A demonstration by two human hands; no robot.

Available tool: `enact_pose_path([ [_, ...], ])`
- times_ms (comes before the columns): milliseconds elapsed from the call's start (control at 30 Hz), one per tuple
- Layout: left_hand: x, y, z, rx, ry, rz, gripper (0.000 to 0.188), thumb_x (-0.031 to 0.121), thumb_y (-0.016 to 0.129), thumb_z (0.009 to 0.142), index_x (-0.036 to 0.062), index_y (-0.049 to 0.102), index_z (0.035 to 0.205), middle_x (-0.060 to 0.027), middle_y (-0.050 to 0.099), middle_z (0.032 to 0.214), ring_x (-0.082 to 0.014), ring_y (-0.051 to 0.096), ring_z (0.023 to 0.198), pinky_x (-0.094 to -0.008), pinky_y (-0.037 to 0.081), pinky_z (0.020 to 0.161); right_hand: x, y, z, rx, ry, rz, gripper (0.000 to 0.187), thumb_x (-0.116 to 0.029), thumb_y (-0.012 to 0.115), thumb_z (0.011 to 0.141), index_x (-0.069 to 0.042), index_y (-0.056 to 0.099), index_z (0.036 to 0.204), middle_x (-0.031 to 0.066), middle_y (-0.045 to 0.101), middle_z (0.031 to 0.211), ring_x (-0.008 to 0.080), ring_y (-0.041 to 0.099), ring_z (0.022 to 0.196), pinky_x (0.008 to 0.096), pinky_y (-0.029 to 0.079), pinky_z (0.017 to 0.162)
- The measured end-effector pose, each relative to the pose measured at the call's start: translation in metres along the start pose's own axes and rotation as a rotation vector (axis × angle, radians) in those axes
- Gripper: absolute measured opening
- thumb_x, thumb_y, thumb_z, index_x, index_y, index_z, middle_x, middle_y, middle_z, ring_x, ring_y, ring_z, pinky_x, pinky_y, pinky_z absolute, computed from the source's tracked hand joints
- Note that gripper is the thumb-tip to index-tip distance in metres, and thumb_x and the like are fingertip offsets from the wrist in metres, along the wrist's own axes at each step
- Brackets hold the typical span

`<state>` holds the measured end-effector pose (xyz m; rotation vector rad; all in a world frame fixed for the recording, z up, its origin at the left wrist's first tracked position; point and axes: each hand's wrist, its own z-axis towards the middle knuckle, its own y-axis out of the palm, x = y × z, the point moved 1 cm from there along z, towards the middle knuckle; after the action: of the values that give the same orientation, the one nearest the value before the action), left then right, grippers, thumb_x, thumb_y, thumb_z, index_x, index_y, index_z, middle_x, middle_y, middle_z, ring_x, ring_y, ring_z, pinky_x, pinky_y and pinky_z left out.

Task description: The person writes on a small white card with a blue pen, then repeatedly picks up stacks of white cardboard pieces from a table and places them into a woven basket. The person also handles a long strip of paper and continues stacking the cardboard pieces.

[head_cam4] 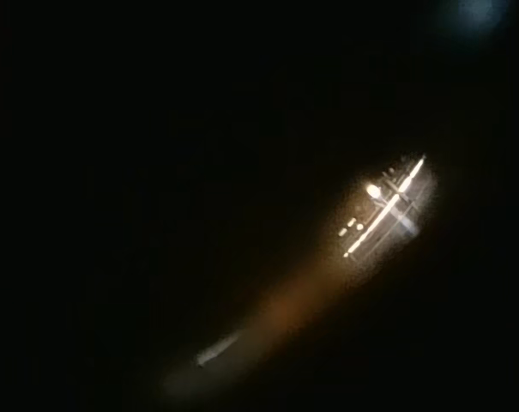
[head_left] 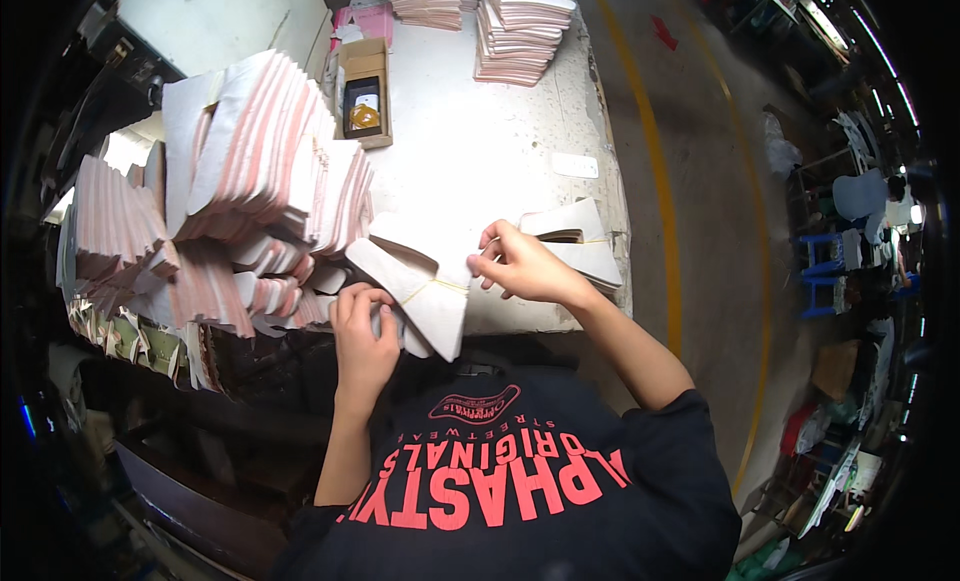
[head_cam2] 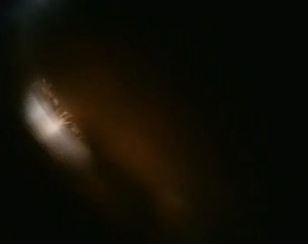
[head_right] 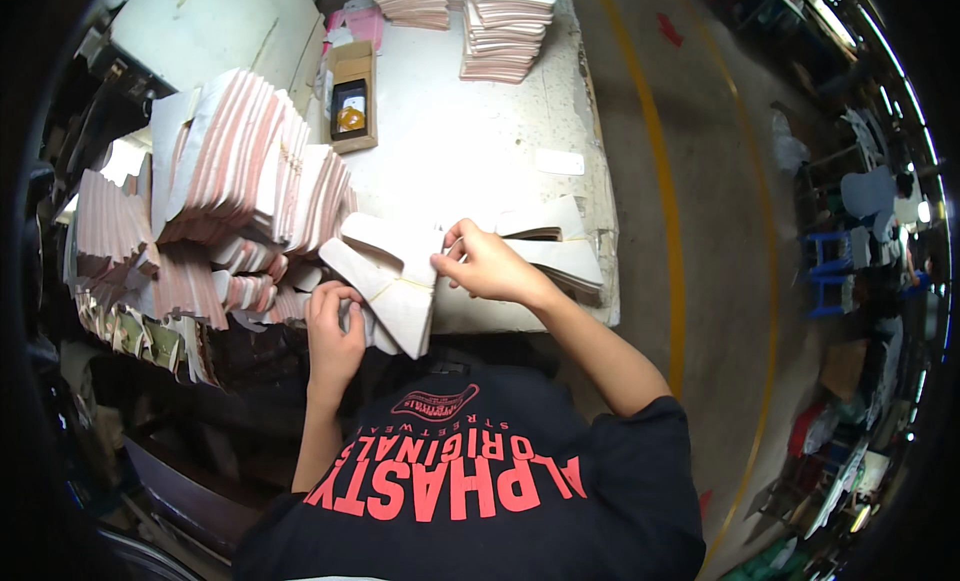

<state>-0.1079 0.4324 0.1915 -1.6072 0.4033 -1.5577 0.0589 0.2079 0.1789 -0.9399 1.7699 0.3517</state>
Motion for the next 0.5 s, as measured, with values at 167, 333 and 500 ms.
enact_pose_path([
  [167,0.035,0.033,-0.008,0.044,-0.015,0.078,0.027,0.009,0.063,0.093,0.0031,0.064,0.12,-0.0177,0.062,0.133,-0.0397,0.049,0.132,-0.0545,0.032,0.118,0.011,0.008,-0.003,-0.146,0.048,0.275,0.07,-0.04,0.075,0.1,0.004,0.039,0.142,0.0111,0.067,0.106,0.0128,0.068,0.084,0.0243,0.055,0.06],
  [333,0.048,0.047,-0.018,0.166,-0.045,0.123,0.045,0.005,0.064,0.092,0.0032,0.059,0.136,-0.0228,0.051,0.149,-0.0403,0.043,0.143,-0.0582,0.024,0.124,0.029,-0.04,-0.014,-0.136,-0.224,0.304,0.066,-0.029,0.075,0.101,-0.003,0.039,0.15,0.01,0.064,0.12,0.0144,0.062,0.105,0.0287,0.054,0.086],
  [500,0.019,0.048,-0.011,0.33,-0.259,-0.026,0.054,0.006,0.068,0.092,0.0011,0.054,0.144,-0.0279,0.043,0.152,-0.046,0.042,0.142,-0.0532,0.031,0.122,0.06,-0.09,-0.047,-0.269,-0.201,0.17,0.064,-0.024,0.076,0.101,-0.002,0.043,0.151,0.0137,0.062,0.131,0.0189,0.057,0.123,0.0339,0.045,0.11],
])
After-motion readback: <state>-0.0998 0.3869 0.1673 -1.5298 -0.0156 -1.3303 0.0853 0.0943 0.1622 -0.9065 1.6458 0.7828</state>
